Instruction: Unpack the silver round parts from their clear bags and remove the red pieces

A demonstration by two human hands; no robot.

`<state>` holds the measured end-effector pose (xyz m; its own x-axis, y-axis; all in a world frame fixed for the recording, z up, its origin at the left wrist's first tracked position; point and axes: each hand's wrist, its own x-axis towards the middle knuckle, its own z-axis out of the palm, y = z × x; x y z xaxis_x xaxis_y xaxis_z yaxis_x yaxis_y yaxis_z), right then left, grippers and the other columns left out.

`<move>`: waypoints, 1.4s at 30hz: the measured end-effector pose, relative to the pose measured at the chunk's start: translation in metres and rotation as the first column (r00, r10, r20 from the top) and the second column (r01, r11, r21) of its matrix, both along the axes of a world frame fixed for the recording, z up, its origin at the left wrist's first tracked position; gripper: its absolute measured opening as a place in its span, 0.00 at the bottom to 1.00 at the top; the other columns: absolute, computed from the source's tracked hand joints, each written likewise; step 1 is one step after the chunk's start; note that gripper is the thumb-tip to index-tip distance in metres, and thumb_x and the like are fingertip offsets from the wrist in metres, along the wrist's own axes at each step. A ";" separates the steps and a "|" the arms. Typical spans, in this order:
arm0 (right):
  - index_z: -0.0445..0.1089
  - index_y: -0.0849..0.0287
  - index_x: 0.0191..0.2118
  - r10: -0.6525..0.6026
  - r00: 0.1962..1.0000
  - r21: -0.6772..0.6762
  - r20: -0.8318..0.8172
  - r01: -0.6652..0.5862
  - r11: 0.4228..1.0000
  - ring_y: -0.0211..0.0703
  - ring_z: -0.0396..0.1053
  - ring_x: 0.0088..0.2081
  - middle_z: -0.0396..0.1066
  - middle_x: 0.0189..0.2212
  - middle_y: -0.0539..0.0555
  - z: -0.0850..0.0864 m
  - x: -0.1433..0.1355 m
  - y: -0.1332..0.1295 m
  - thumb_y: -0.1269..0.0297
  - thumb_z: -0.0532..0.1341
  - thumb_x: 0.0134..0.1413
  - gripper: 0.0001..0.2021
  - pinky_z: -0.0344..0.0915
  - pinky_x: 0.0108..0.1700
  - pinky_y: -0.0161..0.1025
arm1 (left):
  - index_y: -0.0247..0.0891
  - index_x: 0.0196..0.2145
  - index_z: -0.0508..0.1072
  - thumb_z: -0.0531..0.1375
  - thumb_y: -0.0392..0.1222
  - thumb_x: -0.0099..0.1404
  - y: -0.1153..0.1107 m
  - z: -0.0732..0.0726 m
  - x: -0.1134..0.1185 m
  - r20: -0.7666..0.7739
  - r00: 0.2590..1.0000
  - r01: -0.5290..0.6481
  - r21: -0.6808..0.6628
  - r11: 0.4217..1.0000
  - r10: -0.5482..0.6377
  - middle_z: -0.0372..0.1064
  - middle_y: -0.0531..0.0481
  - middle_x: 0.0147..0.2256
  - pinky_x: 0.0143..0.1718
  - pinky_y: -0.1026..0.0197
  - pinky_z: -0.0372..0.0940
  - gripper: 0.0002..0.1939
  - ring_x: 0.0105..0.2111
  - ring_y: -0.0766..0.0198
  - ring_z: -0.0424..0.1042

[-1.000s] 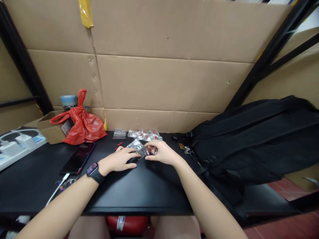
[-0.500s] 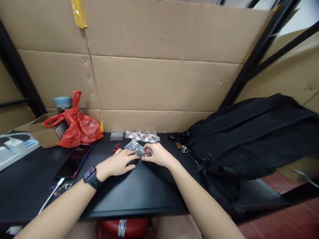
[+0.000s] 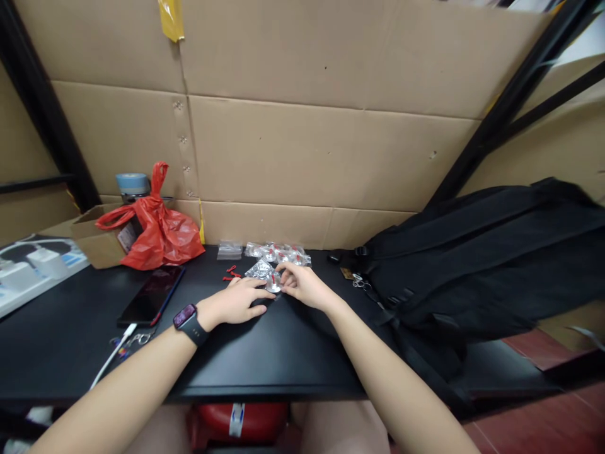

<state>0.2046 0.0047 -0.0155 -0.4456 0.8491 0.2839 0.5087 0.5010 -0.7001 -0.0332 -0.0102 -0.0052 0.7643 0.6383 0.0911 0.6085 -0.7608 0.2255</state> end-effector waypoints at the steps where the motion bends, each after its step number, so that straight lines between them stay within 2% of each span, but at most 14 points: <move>1: 0.65 0.58 0.48 0.001 1.000 0.013 0.004 -0.001 1.000 0.35 0.69 0.28 0.69 0.32 0.49 -0.001 -0.001 0.001 0.76 0.64 0.48 0.20 0.69 0.34 0.34 | 0.52 0.58 0.70 0.57 0.46 0.68 0.000 0.000 0.000 0.005 1.000 -0.001 -0.007 1.000 0.001 0.57 0.43 0.65 0.61 0.41 0.55 0.21 0.64 0.47 0.58; 5: 0.67 0.58 0.49 0.009 0.999 0.154 0.048 -0.016 0.988 0.37 0.69 0.30 0.70 0.32 0.50 -0.003 -0.007 0.004 0.77 0.63 0.52 0.17 0.69 0.36 0.35 | 0.52 0.59 0.69 0.57 0.47 0.68 0.001 0.001 -0.002 -0.007 1.000 -0.020 -0.028 0.999 0.019 0.55 0.44 0.66 0.61 0.40 0.54 0.21 0.65 0.47 0.55; 8: 0.67 0.57 0.50 0.025 0.991 0.273 0.129 -0.059 0.960 0.40 0.70 0.36 0.71 0.37 0.54 -0.002 -0.010 0.004 0.78 0.60 0.55 0.17 0.69 0.42 0.38 | 0.51 0.59 0.69 0.57 0.49 0.68 0.003 0.000 -0.004 0.007 1.000 -0.030 -0.039 0.999 0.030 0.55 0.43 0.66 0.62 0.40 0.53 0.22 0.66 0.46 0.54; 11: 0.66 0.57 0.53 0.049 0.982 0.281 0.184 -0.100 0.954 0.41 0.71 0.36 0.71 0.43 0.56 -0.004 -0.012 0.006 0.78 0.62 0.53 0.22 0.69 0.42 0.40 | 0.52 0.59 0.69 0.58 0.49 0.67 0.006 -0.001 -0.006 0.022 1.000 -0.016 -0.036 0.999 0.016 0.56 0.44 0.66 0.63 0.42 0.53 0.22 0.66 0.47 0.54; 14: 0.65 0.57 0.54 -0.013 0.978 0.303 0.208 -0.052 0.952 0.42 0.71 0.36 0.71 0.42 0.57 -0.007 -0.013 0.009 0.77 0.62 0.55 0.21 0.69 0.42 0.40 | 0.51 0.59 0.69 0.58 0.49 0.67 0.006 -0.001 -0.007 0.006 1.000 -0.023 -0.043 0.999 0.023 0.55 0.43 0.66 0.63 0.41 0.53 0.22 0.66 0.48 0.53; 19: 0.66 0.56 0.52 -0.188 0.937 0.423 0.293 0.049 0.905 0.48 0.69 0.46 0.70 0.43 0.57 -0.005 -0.016 0.013 0.72 0.66 0.55 0.19 0.67 0.48 0.44 | 0.52 0.59 0.69 0.58 0.49 0.67 0.007 -0.002 -0.007 0.014 1.000 -0.019 -0.039 0.999 0.019 0.54 0.45 0.67 0.63 0.40 0.52 0.22 0.67 0.48 0.52; 21: 0.67 0.56 0.51 -0.237 0.915 0.455 0.326 0.068 0.888 0.49 0.69 0.47 0.70 0.44 0.57 -0.003 -0.018 0.015 0.69 0.68 0.54 0.19 0.66 0.48 0.45 | 0.52 0.58 0.70 0.59 0.48 0.67 0.009 -0.005 -0.008 0.036 0.999 0.005 -0.026 1.000 -0.004 0.54 0.47 0.67 0.63 0.41 0.51 0.22 0.67 0.49 0.52; 25: 0.68 0.57 0.49 -0.259 0.885 0.475 0.387 0.050 0.879 0.51 0.69 0.47 0.71 0.45 0.59 0.000 -0.023 0.025 0.65 0.69 0.53 0.18 0.66 0.48 0.46 | 0.53 0.58 0.70 0.59 0.49 0.66 0.013 -0.009 -0.011 0.055 0.998 0.033 -0.024 0.999 -0.031 0.54 0.48 0.67 0.64 0.43 0.50 0.22 0.67 0.50 0.53; 29: 0.69 0.58 0.49 -0.248 0.865 0.521 0.437 -0.018 0.853 0.53 0.68 0.49 0.71 0.46 0.61 0.001 -0.030 0.033 0.65 0.67 0.56 0.15 0.64 0.50 0.47 | 0.55 0.56 0.71 0.61 0.49 0.65 0.013 -0.007 -0.012 0.056 0.998 0.034 -0.043 0.998 -0.032 0.54 0.50 0.67 0.64 0.41 0.50 0.21 0.67 0.48 0.52; 32: 0.70 0.59 0.45 -0.234 0.874 0.500 0.426 -0.012 0.866 0.51 0.68 0.47 0.72 0.43 0.60 0.000 -0.032 0.033 0.67 0.64 0.57 0.10 0.64 0.49 0.45 | 0.54 0.55 0.73 0.62 0.49 0.64 0.011 -0.001 -0.013 0.044 0.998 0.047 -0.072 0.996 -0.043 0.56 0.49 0.66 0.64 0.41 0.50 0.21 0.67 0.48 0.51; 35: 0.72 0.60 0.41 -0.137 0.900 0.413 0.415 -0.053 0.909 0.48 0.69 0.43 0.73 0.38 0.57 0.001 -0.026 0.027 0.70 0.62 0.57 0.06 0.65 0.47 0.43 | 0.51 0.50 0.75 0.61 0.48 0.64 0.008 0.010 -0.014 0.024 0.998 0.053 -0.105 0.993 -0.051 0.63 0.50 0.62 0.64 0.42 0.49 0.16 0.66 0.49 0.54; 39: 0.75 0.59 0.43 0.035 0.929 0.255 0.369 -0.138 0.957 0.48 0.70 0.42 0.73 0.39 0.57 0.008 -0.010 0.013 0.62 0.67 0.55 0.11 0.65 0.47 0.42 | 0.45 0.40 0.76 0.59 0.44 0.65 0.006 0.021 -0.016 0.044 0.999 0.015 -0.091 0.996 -0.011 0.74 0.51 0.48 0.60 0.47 0.54 0.07 0.57 0.52 0.65; 41: 0.77 0.58 0.42 0.081 0.929 0.221 0.362 -0.170 0.960 0.47 0.70 0.42 0.73 0.39 0.57 0.012 -0.003 0.008 0.59 0.65 0.57 0.10 0.65 0.48 0.43 | 0.44 0.42 0.73 0.57 0.35 0.63 0.007 0.019 -0.017 0.052 0.997 -0.046 -0.044 0.998 0.049 0.74 0.50 0.45 0.55 0.50 0.58 0.10 0.52 0.54 0.68; 42: 0.78 0.58 0.42 0.087 0.928 0.221 0.363 -0.176 0.959 0.47 0.70 0.42 0.73 0.39 0.57 0.012 -0.001 0.008 0.62 0.64 0.59 0.09 0.65 0.49 0.43 | 0.44 0.44 0.72 0.55 0.31 0.61 0.008 0.017 -0.017 0.054 0.996 -0.074 -0.013 0.997 0.075 0.73 0.49 0.46 0.54 0.51 0.59 0.15 0.51 0.55 0.68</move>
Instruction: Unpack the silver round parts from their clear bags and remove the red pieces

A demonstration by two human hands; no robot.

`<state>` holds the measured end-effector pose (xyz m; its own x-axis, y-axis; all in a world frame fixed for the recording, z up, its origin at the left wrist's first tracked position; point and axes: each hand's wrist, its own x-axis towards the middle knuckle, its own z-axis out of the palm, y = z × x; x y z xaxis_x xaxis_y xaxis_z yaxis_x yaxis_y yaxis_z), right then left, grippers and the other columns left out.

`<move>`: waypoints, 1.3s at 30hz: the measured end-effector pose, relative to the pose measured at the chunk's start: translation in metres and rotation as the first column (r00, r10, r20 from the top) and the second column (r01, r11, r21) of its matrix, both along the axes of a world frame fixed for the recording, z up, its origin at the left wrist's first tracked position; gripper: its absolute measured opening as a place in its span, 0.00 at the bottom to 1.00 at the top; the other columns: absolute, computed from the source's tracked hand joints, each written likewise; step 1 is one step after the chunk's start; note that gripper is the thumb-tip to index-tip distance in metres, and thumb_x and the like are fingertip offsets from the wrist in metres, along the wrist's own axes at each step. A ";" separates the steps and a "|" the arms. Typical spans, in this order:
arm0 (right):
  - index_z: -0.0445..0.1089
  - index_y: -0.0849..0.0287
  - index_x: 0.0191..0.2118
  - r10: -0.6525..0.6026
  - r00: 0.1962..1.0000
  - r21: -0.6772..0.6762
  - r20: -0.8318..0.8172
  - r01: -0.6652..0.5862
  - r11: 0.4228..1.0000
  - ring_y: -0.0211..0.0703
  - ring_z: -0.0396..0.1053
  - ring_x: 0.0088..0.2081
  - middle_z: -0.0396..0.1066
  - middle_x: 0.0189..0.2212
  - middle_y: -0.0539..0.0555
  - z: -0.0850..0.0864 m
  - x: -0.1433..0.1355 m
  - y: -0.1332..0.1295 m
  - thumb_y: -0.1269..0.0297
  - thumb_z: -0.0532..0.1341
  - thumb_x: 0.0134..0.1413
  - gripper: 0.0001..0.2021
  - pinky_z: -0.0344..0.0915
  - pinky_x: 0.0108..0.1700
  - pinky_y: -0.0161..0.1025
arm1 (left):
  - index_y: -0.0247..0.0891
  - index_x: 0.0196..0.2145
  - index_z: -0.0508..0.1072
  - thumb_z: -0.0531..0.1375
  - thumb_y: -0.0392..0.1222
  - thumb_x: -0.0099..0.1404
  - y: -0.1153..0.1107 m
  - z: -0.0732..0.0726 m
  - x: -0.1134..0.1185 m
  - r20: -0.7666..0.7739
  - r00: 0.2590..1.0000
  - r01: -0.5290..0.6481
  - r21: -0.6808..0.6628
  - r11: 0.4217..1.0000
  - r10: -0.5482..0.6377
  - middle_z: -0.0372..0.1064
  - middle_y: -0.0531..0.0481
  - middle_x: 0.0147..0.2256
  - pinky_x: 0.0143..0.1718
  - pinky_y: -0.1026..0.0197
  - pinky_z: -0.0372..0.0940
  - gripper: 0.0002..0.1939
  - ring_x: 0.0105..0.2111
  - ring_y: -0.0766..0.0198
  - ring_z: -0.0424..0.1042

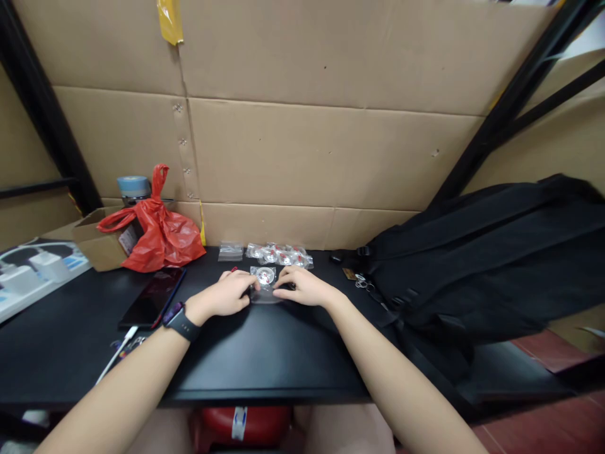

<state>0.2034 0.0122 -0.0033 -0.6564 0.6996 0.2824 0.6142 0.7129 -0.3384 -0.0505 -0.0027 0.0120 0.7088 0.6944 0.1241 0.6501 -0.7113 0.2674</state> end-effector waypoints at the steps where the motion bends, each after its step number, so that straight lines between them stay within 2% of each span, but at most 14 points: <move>1: 0.78 0.57 0.42 -0.003 1.000 0.007 0.001 0.003 1.000 0.46 0.70 0.43 0.73 0.40 0.57 0.000 0.001 0.000 0.67 0.62 0.60 0.08 0.64 0.50 0.43 | 0.44 0.46 0.71 0.53 0.28 0.59 0.001 -0.003 0.000 0.001 1.000 -0.022 0.035 0.999 0.022 0.72 0.49 0.46 0.53 0.52 0.59 0.20 0.51 0.56 0.67; 3: 0.77 0.58 0.43 -0.023 1.000 0.026 0.001 0.023 0.999 0.46 0.70 0.44 0.73 0.40 0.56 -0.002 0.002 0.002 0.77 0.59 0.56 0.13 0.64 0.51 0.42 | 0.45 0.49 0.70 0.51 0.25 0.57 0.004 -0.010 0.000 0.009 0.999 -0.052 0.113 0.992 0.051 0.71 0.48 0.49 0.52 0.53 0.58 0.25 0.53 0.55 0.65; 5: 0.76 0.58 0.44 -0.040 0.999 0.043 -0.003 0.040 0.998 0.46 0.69 0.44 0.73 0.41 0.56 -0.006 0.001 0.005 0.81 0.59 0.51 0.17 0.64 0.51 0.42 | 0.45 0.51 0.69 0.50 0.25 0.59 0.008 -0.015 0.001 0.024 0.995 -0.095 0.200 0.975 0.092 0.70 0.47 0.51 0.51 0.52 0.57 0.26 0.54 0.54 0.64; 9: 0.75 0.58 0.41 -0.081 0.996 0.080 -0.040 0.084 0.993 0.48 0.69 0.43 0.73 0.38 0.55 -0.013 -0.007 0.008 0.75 0.65 0.50 0.11 0.64 0.49 0.43 | 0.45 0.46 0.73 0.55 0.35 0.64 0.015 -0.019 0.002 0.061 0.980 -0.199 0.307 0.931 0.189 0.69 0.46 0.49 0.49 0.49 0.56 0.14 0.52 0.51 0.62; 11: 0.75 0.58 0.39 -0.099 0.993 0.090 -0.060 0.104 0.990 0.48 0.69 0.43 0.73 0.38 0.55 -0.014 -0.011 0.009 0.70 0.68 0.50 0.09 0.63 0.48 0.42 | 0.45 0.41 0.75 0.57 0.40 0.64 0.017 -0.020 0.002 0.078 0.976 -0.216 0.292 0.932 0.202 0.70 0.47 0.47 0.49 0.48 0.55 0.09 0.52 0.51 0.62; 15: 0.75 0.58 0.34 -0.116 0.989 0.073 -0.091 0.123 0.990 0.46 0.69 0.40 0.74 0.35 0.55 -0.015 -0.014 0.010 0.69 0.66 0.56 0.01 0.63 0.47 0.41 | 0.47 0.41 0.75 0.56 0.35 0.60 0.017 -0.022 0.000 0.091 0.977 -0.209 0.219 0.953 0.193 0.69 0.49 0.49 0.50 0.47 0.54 0.13 0.53 0.51 0.61; 17: 0.75 0.59 0.33 -0.130 0.983 0.037 -0.130 0.136 0.990 0.45 0.69 0.39 0.74 0.33 0.54 -0.016 -0.013 0.011 0.69 0.64 0.57 0.03 0.63 0.45 0.40 | 0.48 0.42 0.75 0.59 0.37 0.58 0.016 -0.022 -0.001 0.102 0.977 -0.202 0.190 0.961 0.186 0.69 0.49 0.50 0.51 0.46 0.53 0.14 0.54 0.50 0.61; 19: 0.75 0.59 0.32 -0.137 0.974 -0.014 -0.183 0.137 0.990 0.44 0.69 0.38 0.74 0.33 0.54 -0.017 -0.011 0.013 0.67 0.64 0.58 0.04 0.63 0.44 0.40 | 0.48 0.41 0.76 0.61 0.44 0.59 0.015 -0.021 0.000 0.130 0.973 -0.210 0.159 0.965 0.190 0.69 0.49 0.50 0.52 0.45 0.53 0.11 0.54 0.48 0.60; 22: 0.73 0.59 0.31 -0.129 0.964 -0.067 -0.233 0.116 0.991 0.43 0.69 0.41 0.73 0.37 0.54 -0.018 -0.010 0.014 0.64 0.62 0.61 0.08 0.62 0.48 0.41 | 0.47 0.35 0.77 0.58 0.51 0.64 0.015 -0.020 0.005 0.178 0.954 -0.262 0.105 0.959 0.241 0.70 0.50 0.49 0.51 0.45 0.53 0.10 0.54 0.48 0.60; 27: 0.70 0.58 0.30 -0.307 0.947 -0.021 -0.093 0.306 0.952 0.51 0.64 0.50 0.70 0.42 0.56 -0.018 -0.018 0.006 0.58 0.57 0.65 0.14 0.57 0.53 0.51 | 0.41 0.26 0.75 0.56 0.42 0.63 0.014 -0.022 0.017 0.188 0.909 -0.386 0.045 0.921 0.372 0.72 0.50 0.45 0.48 0.46 0.53 0.11 0.51 0.50 0.62; 29: 0.69 0.58 0.31 -0.372 0.927 0.017 -0.049 0.373 0.928 0.53 0.63 0.49 0.69 0.40 0.56 -0.016 -0.022 0.003 0.55 0.58 0.64 0.14 0.56 0.53 0.54 | 0.39 0.24 0.73 0.56 0.42 0.63 0.012 -0.023 0.020 0.193 0.899 -0.415 0.090 0.906 0.393 0.72 0.48 0.42 0.47 0.47 0.53 0.11 0.49 0.50 0.63; 31: 0.69 0.57 0.37 -0.390 0.919 0.063 -0.059 0.393 0.917 0.54 0.63 0.50 0.69 0.42 0.57 -0.015 -0.023 0.001 0.55 0.60 0.61 0.10 0.57 0.53 0.54 | 0.38 0.25 0.69 0.58 0.43 0.62 0.009 -0.023 0.021 0.198 0.897 -0.427 0.154 0.891 0.395 0.70 0.46 0.41 0.45 0.48 0.54 0.10 0.48 0.49 0.62; 35: 0.68 0.54 0.52 -0.216 0.968 0.185 -0.127 0.238 0.954 0.55 0.59 0.57 0.64 0.55 0.60 -0.013 -0.019 0.003 0.65 0.63 0.58 0.16 0.57 0.56 0.52 | 0.39 0.31 0.67 0.58 0.38 0.61 0.006 -0.022 0.020 0.198 0.935 -0.336 0.221 0.916 0.295 0.69 0.47 0.42 0.43 0.53 0.54 0.02 0.47 0.52 0.62; 39: 0.74 0.51 0.47 -0.050 0.994 0.135 -0.093 0.062 0.989 0.52 0.64 0.54 0.70 0.51 0.56 -0.014 -0.014 0.006 0.65 0.61 0.61 0.10 0.56 0.57 0.52 | 0.44 0.39 0.69 0.52 0.32 0.64 0.006 -0.025 0.020 0.181 0.963 -0.235 0.195 0.952 0.200 0.72 0.51 0.42 0.45 0.52 0.51 0.11 0.49 0.54 0.63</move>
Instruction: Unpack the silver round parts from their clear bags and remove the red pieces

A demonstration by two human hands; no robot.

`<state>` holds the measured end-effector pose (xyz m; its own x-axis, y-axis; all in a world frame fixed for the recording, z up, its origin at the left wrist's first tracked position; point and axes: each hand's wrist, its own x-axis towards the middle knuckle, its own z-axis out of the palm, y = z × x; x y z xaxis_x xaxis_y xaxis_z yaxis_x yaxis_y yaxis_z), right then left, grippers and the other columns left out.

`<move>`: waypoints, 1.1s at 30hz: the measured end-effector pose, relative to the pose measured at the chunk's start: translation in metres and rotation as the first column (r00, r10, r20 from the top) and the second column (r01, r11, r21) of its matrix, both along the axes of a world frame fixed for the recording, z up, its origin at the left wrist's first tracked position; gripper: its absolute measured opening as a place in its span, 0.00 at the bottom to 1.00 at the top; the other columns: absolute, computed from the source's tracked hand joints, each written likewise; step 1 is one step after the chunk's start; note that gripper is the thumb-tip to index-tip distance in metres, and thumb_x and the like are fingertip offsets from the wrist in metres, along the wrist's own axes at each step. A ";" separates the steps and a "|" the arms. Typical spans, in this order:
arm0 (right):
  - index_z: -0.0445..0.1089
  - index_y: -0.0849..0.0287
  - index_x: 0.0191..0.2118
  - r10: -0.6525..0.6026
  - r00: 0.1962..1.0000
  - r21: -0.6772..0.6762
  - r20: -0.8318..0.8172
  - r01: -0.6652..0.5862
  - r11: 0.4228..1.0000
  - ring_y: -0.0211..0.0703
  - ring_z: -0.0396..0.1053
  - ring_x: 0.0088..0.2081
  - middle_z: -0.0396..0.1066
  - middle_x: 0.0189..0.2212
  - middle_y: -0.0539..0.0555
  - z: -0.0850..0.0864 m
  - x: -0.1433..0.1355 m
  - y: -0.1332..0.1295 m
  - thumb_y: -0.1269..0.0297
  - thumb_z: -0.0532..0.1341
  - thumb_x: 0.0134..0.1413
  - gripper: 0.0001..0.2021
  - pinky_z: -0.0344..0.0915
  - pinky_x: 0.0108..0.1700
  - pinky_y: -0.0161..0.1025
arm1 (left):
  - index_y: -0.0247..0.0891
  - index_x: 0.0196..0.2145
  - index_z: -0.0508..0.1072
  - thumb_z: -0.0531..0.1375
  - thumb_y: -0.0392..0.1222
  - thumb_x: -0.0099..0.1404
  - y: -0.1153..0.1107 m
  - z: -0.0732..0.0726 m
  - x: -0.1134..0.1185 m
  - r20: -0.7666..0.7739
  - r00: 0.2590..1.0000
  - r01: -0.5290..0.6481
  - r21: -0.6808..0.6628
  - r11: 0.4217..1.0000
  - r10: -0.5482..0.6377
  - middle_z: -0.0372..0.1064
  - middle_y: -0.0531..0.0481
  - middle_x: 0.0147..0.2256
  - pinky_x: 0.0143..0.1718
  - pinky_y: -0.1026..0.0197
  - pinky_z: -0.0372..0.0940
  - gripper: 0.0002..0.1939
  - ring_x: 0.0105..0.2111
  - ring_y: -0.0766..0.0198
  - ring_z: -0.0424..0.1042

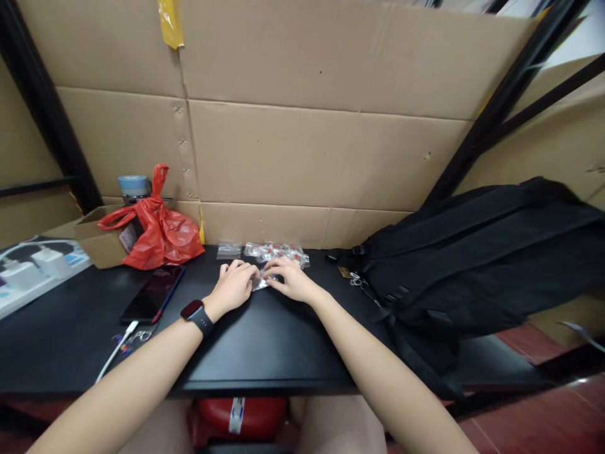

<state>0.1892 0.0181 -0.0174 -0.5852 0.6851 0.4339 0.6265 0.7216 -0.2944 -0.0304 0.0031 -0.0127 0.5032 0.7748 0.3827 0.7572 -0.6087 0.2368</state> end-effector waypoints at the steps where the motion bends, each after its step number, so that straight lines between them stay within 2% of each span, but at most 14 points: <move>1: 0.74 0.51 0.47 0.009 1.000 -0.039 0.015 -0.008 0.999 0.52 0.65 0.52 0.72 0.48 0.56 -0.001 0.000 0.000 0.63 0.63 0.60 0.10 0.57 0.56 0.52 | 0.45 0.40 0.69 0.51 0.33 0.65 0.000 -0.001 0.000 -0.001 1.000 -0.006 -0.015 1.000 0.006 0.73 0.51 0.42 0.45 0.51 0.51 0.11 0.50 0.54 0.63; 4: 0.72 0.50 0.51 -0.051 0.999 -0.110 0.019 0.053 0.993 0.54 0.67 0.52 0.74 0.46 0.55 -0.003 0.000 0.001 0.63 0.66 0.55 0.17 0.57 0.55 0.54 | 0.45 0.43 0.68 0.51 0.42 0.69 0.001 -0.002 0.001 0.011 1.000 -0.029 -0.060 0.998 0.029 0.74 0.50 0.44 0.46 0.50 0.50 0.08 0.50 0.52 0.63; 6: 0.70 0.51 0.53 -0.095 0.995 -0.143 -0.034 0.089 0.986 0.53 0.68 0.51 0.75 0.45 0.56 -0.005 -0.001 0.003 0.66 0.64 0.56 0.18 0.58 0.54 0.52 | 0.46 0.46 0.67 0.56 0.48 0.66 0.001 -0.001 0.001 0.030 0.999 -0.033 -0.077 0.996 0.036 0.74 0.50 0.44 0.47 0.49 0.50 0.12 0.51 0.51 0.64; 9: 0.68 0.54 0.54 -0.126 0.978 -0.226 -0.164 0.087 0.970 0.47 0.72 0.43 0.76 0.42 0.55 -0.005 -0.001 0.006 0.66 0.61 0.59 0.17 0.61 0.50 0.47 | 0.47 0.52 0.63 0.59 0.44 0.63 0.003 0.000 0.000 0.056 0.997 -0.053 -0.094 0.994 0.058 0.76 0.51 0.41 0.48 0.49 0.50 0.19 0.51 0.52 0.66; 11: 0.68 0.54 0.54 -0.145 0.966 -0.278 -0.216 0.081 0.957 0.43 0.72 0.38 0.76 0.40 0.54 -0.005 0.000 0.007 0.61 0.61 0.60 0.17 0.63 0.48 0.44 | 0.46 0.53 0.61 0.56 0.40 0.64 0.005 0.000 -0.001 0.085 0.992 -0.085 -0.118 0.989 0.095 0.77 0.52 0.40 0.48 0.50 0.50 0.19 0.49 0.55 0.68; 14: 0.66 0.54 0.55 -0.142 0.968 -0.317 -0.209 0.070 0.946 0.41 0.71 0.33 0.76 0.39 0.52 -0.004 0.004 0.007 0.58 0.65 0.55 0.22 0.63 0.47 0.43 | 0.45 0.54 0.60 0.54 0.38 0.65 0.006 -0.001 0.000 0.134 0.981 -0.117 -0.169 0.979 0.140 0.78 0.52 0.38 0.48 0.49 0.50 0.19 0.48 0.56 0.70; 17: 0.64 0.54 0.56 -0.154 0.964 -0.317 -0.219 0.079 0.945 0.41 0.72 0.33 0.77 0.36 0.49 -0.004 0.006 0.006 0.64 0.66 0.51 0.25 0.63 0.48 0.43 | 0.45 0.55 0.60 0.55 0.38 0.64 0.006 -0.001 0.002 0.164 0.976 -0.111 -0.194 0.975 0.144 0.78 0.51 0.37 0.48 0.49 0.51 0.21 0.47 0.55 0.70; 20: 0.64 0.55 0.55 -0.218 0.944 -0.340 -0.249 0.125 0.932 0.42 0.74 0.35 0.77 0.32 0.49 -0.005 0.006 0.007 0.68 0.64 0.52 0.24 0.62 0.47 0.42 | 0.44 0.55 0.60 0.54 0.38 0.65 0.007 -0.002 0.003 0.174 0.976 -0.102 -0.170 0.980 0.132 0.77 0.51 0.37 0.49 0.49 0.51 0.21 0.47 0.55 0.70; 24: 0.65 0.53 0.52 -0.362 0.910 -0.379 -0.201 0.269 0.886 0.44 0.75 0.37 0.77 0.30 0.46 -0.007 0.005 0.013 0.69 0.63 0.51 0.21 0.58 0.46 0.42 | 0.44 0.53 0.65 0.52 0.38 0.66 0.015 0.003 -0.009 0.165 0.972 -0.159 -0.069 0.985 0.168 0.76 0.47 0.40 0.50 0.49 0.51 0.18 0.48 0.54 0.68; 27: 0.66 0.52 0.51 -0.494 0.855 -0.372 -0.159 0.412 0.832 0.45 0.74 0.39 0.77 0.30 0.46 -0.007 0.002 0.021 0.70 0.62 0.52 0.19 0.55 0.46 0.43 | 0.44 0.45 0.72 0.55 0.37 0.63 0.023 0.010 -0.029 0.124 0.968 -0.218 -0.011 0.976 0.218 0.74 0.46 0.45 0.50 0.49 0.52 0.13 0.50 0.50 0.65; 29: 0.66 0.51 0.51 -0.550 0.822 -0.328 -0.144 0.485 0.811 0.46 0.73 0.41 0.77 0.31 0.47 -0.006 0.001 0.028 0.70 0.61 0.53 0.19 0.54 0.47 0.45 | 0.45 0.40 0.75 0.58 0.40 0.60 0.027 0.013 -0.042 0.054 0.981 -0.183 -0.024 0.983 0.184 0.73 0.47 0.47 0.50 0.48 0.53 0.10 0.51 0.48 0.63; 31: 0.67 0.52 0.51 -0.574 0.809 -0.239 -0.126 0.537 0.809 0.47 0.72 0.43 0.77 0.34 0.50 -0.003 0.003 0.033 0.67 0.62 0.54 0.17 0.55 0.47 0.45 | 0.46 0.39 0.78 0.61 0.44 0.59 0.029 0.014 -0.051 -0.007 0.992 -0.123 -0.063 0.990 0.123 0.72 0.47 0.47 0.50 0.49 0.54 0.10 0.51 0.48 0.62; 33: 0.69 0.55 0.49 -0.534 0.841 -0.162 -0.085 0.517 0.840 0.47 0.71 0.43 0.75 0.37 0.53 0.000 0.012 0.034 0.63 0.63 0.55 0.15 0.57 0.46 0.44 | 0.47 0.40 0.78 0.62 0.47 0.59 0.031 0.010 -0.053 -0.032 0.996 -0.091 -0.082 0.993 0.088 0.72 0.47 0.46 0.50 0.49 0.55 0.11 0.50 0.49 0.63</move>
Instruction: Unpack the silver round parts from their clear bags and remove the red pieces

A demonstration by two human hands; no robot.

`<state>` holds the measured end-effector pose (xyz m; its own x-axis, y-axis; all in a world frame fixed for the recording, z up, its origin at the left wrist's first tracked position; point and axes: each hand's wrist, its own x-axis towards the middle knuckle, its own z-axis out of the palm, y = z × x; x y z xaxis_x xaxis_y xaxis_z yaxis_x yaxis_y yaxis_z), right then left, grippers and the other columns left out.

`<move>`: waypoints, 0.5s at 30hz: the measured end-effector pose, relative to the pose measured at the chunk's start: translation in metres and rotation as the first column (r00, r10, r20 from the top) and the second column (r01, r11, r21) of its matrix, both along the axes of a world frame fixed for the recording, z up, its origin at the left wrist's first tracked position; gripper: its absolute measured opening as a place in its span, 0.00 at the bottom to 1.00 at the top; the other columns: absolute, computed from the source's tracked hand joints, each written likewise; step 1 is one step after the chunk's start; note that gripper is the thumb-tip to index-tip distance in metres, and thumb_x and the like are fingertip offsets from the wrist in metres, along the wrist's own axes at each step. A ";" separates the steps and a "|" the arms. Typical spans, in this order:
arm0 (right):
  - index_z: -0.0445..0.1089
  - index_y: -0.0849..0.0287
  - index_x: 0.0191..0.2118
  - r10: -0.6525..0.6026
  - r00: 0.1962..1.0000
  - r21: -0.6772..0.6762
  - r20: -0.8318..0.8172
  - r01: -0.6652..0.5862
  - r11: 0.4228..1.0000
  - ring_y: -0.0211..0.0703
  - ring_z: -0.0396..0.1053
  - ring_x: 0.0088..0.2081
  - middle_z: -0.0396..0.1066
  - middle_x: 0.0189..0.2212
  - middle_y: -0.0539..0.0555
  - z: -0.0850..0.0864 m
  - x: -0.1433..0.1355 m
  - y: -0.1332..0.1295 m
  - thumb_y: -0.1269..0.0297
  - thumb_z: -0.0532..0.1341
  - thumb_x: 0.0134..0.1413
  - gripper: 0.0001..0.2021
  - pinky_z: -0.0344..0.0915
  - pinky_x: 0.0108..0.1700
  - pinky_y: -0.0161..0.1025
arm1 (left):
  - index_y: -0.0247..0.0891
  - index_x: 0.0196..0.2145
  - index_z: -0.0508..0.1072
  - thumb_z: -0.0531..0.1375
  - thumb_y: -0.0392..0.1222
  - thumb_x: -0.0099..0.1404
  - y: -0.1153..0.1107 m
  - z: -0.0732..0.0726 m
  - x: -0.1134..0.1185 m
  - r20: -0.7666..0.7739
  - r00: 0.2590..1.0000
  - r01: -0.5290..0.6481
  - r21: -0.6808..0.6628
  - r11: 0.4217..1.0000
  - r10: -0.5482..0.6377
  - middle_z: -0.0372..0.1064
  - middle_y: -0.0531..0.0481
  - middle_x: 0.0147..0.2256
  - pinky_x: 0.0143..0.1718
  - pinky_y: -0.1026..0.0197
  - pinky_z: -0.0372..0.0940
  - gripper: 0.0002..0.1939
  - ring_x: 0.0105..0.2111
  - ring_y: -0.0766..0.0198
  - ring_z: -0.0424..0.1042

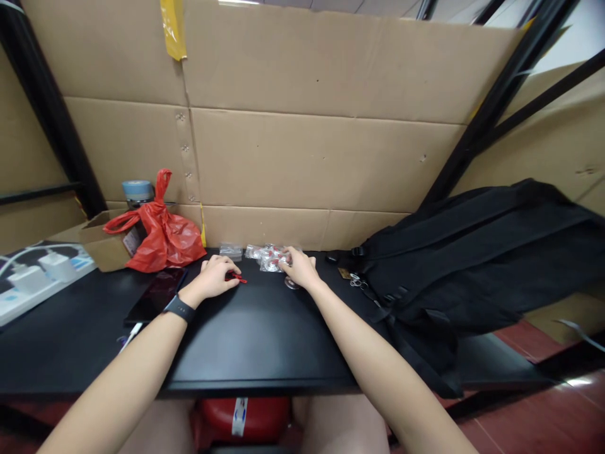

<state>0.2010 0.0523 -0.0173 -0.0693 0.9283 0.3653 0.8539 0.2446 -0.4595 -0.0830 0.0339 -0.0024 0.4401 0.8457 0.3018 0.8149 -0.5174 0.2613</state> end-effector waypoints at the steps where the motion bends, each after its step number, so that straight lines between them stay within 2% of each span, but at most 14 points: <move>1: 0.70 0.57 0.47 0.059 0.998 -0.011 0.034 -0.058 0.998 0.46 0.70 0.42 0.74 0.38 0.55 0.001 0.006 -0.001 0.62 0.65 0.53 0.15 0.58 0.45 0.42 | 0.47 0.40 0.78 0.62 0.47 0.60 0.001 -0.002 0.001 -0.003 1.000 0.008 0.004 1.000 -0.008 0.72 0.47 0.45 0.50 0.50 0.55 0.11 0.50 0.49 0.63; 3: 0.72 0.59 0.44 0.207 0.976 -0.090 0.065 -0.200 0.976 0.44 0.70 0.39 0.73 0.39 0.55 0.003 0.020 -0.005 0.61 0.69 0.48 0.17 0.61 0.42 0.39 | 0.47 0.39 0.78 0.61 0.47 0.61 0.002 -0.007 0.006 -0.009 1.000 0.021 0.025 0.999 -0.021 0.71 0.47 0.44 0.50 0.50 0.55 0.09 0.50 0.50 0.63; 5: 0.73 0.59 0.44 0.296 0.954 -0.165 0.045 -0.286 0.944 0.42 0.70 0.37 0.72 0.38 0.54 0.004 0.031 -0.012 0.62 0.72 0.42 0.20 0.63 0.40 0.37 | 0.46 0.35 0.78 0.61 0.46 0.63 0.003 -0.011 0.011 -0.018 0.999 0.033 0.038 0.999 -0.032 0.71 0.47 0.42 0.49 0.50 0.54 0.07 0.49 0.51 0.62; 10: 0.74 0.59 0.41 0.289 0.957 -0.223 -0.020 -0.286 0.932 0.38 0.69 0.31 0.73 0.33 0.50 0.008 0.037 -0.023 0.65 0.72 0.39 0.18 0.64 0.36 0.35 | 0.42 0.31 0.76 0.58 0.44 0.66 0.000 -0.013 0.018 -0.040 0.998 0.040 0.065 0.997 -0.038 0.71 0.46 0.40 0.46 0.52 0.52 0.09 0.47 0.53 0.63; 15: 0.74 0.58 0.39 0.247 0.968 -0.195 -0.030 -0.248 0.949 0.38 0.69 0.30 0.74 0.31 0.49 0.011 0.033 -0.023 0.64 0.73 0.38 0.18 0.64 0.36 0.35 | 0.42 0.35 0.73 0.54 0.44 0.70 -0.005 -0.008 0.020 0.061 0.998 0.014 0.068 0.998 -0.018 0.74 0.49 0.39 0.46 0.53 0.51 0.09 0.46 0.55 0.66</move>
<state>0.2340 0.0294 -0.0063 -0.3048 0.9353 0.1797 0.7751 0.3532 -0.5239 -0.0626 0.0290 -0.0109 0.4320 0.8156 0.3850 0.7899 -0.5481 0.2749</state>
